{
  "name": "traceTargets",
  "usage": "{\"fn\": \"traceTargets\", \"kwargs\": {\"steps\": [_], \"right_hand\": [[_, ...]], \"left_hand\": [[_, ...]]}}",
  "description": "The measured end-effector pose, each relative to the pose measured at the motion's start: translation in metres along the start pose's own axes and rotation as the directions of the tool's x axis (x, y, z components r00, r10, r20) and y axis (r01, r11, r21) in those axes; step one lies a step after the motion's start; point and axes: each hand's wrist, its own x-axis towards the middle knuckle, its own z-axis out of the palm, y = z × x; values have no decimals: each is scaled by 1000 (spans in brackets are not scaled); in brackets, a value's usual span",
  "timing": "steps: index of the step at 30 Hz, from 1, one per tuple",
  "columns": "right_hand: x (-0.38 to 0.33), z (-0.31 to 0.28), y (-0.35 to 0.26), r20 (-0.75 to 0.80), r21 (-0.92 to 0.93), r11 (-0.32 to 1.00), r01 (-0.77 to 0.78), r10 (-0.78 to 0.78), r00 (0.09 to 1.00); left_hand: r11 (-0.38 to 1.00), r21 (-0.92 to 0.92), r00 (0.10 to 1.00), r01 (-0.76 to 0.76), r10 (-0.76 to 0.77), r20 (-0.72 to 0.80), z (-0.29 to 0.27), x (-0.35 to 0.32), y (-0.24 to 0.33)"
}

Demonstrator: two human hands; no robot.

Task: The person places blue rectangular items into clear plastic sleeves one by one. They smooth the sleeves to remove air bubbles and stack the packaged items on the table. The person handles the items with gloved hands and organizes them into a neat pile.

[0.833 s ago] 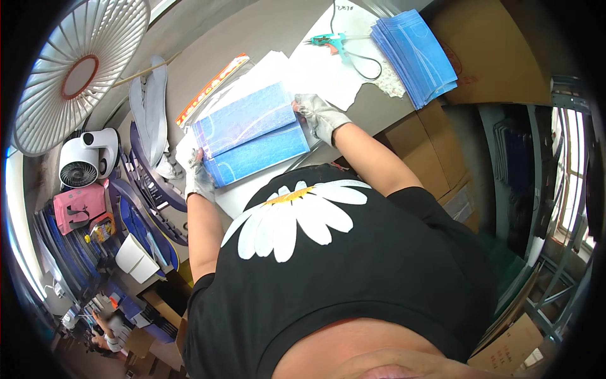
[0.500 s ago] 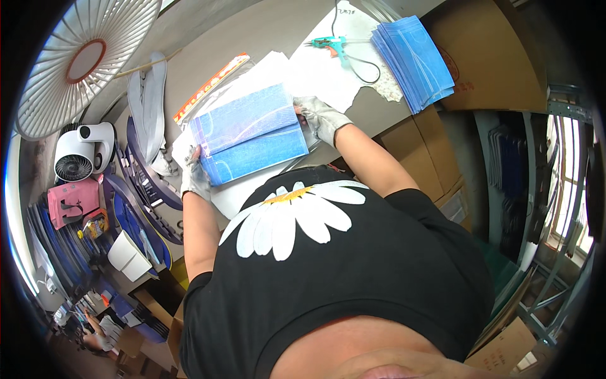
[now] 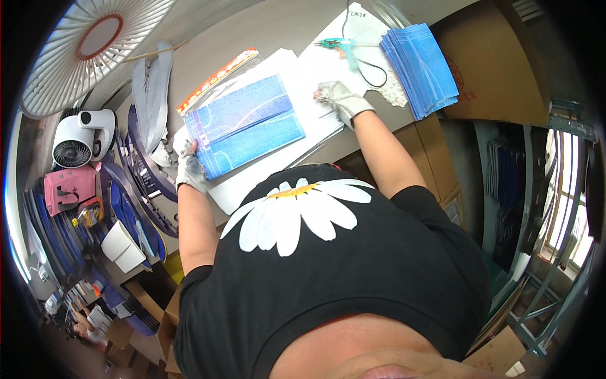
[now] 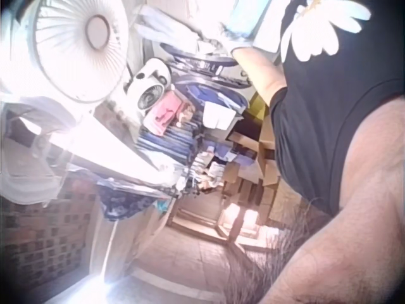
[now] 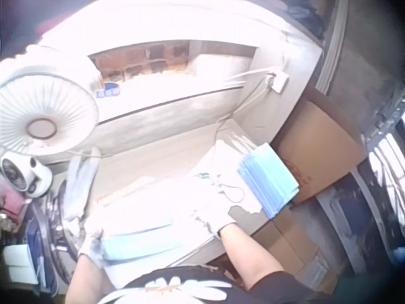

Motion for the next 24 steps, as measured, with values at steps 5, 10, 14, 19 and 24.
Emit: {"fn": "traceTargets", "kwargs": {"steps": [5,10,14,19,24], "right_hand": [[9,17,-25,-3,-70,997,-44,44,999],[-17,50,-70,16,212,924,-318,322,946],[-11,50,-43,75,154,958,-242,233,970],[-5,52,-34,-28,178,965,-190,198,980],[14,11,-14,-92,-63,996,-58,52,994]], "left_hand": [[994,87,992,-70,79,-103,-31,12,-2],[986,-59,978,-154,161,130,-11,-11,-3],[996,-22,992,-91,92,84,-4,-7,1],[999,-5,999,-49,49,9,-7,-1,-3],[996,13,985,-89,90,-147,-6,-2,0]]}}
